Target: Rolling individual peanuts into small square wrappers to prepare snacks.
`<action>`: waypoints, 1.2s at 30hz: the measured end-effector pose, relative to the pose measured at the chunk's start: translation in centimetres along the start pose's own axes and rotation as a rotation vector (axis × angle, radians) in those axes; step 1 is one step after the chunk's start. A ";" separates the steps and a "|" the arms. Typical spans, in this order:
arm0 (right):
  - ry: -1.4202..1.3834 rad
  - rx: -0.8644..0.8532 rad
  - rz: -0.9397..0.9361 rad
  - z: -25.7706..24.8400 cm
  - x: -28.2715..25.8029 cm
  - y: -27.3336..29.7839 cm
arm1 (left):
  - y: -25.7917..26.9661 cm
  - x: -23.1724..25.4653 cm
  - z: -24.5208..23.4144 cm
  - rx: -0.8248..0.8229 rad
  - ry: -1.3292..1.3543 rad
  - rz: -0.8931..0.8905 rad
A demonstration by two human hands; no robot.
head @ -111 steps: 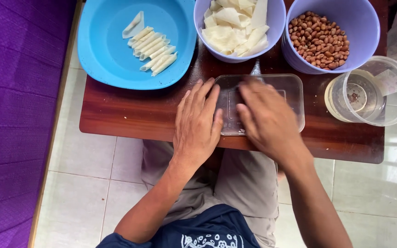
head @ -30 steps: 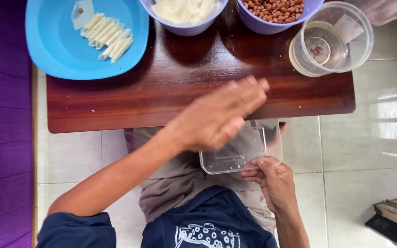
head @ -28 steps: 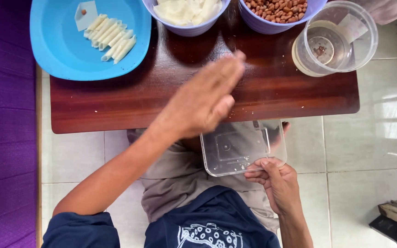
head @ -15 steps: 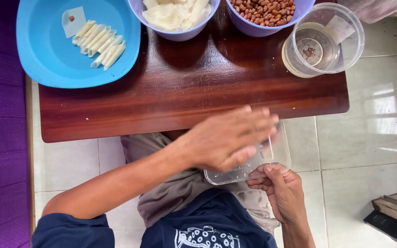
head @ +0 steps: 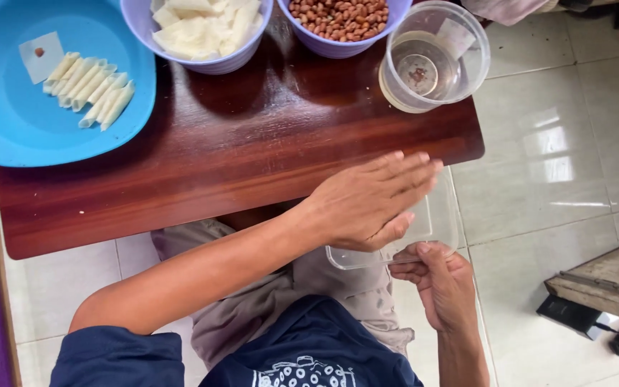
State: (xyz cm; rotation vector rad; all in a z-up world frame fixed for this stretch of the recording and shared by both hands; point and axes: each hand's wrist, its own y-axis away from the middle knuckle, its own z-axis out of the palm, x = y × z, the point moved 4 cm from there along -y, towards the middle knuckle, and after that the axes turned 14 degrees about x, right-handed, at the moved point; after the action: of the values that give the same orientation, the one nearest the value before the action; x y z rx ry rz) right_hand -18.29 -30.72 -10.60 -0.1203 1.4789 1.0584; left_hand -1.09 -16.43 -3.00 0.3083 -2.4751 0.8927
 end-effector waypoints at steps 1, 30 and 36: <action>-0.004 0.008 0.002 -0.2 -0.2 -0.2 | -0.4 -0.3 -0.4 -0.007 0.006 0.003; -0.082 -0.103 -0.224 5.1 -6.3 1.0 | 6.2 -3.7 -11.4 0.313 -0.020 -0.514; -0.074 -0.108 -0.492 14.3 -15.5 0.2 | 4.1 -3.3 -15.3 0.685 0.339 -0.562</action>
State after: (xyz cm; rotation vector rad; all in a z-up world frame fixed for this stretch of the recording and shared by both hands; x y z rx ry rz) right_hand -4.08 -28.96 4.83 -0.4908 1.2376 0.7307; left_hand 5.88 -3.26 3.30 0.9354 -1.5767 1.3613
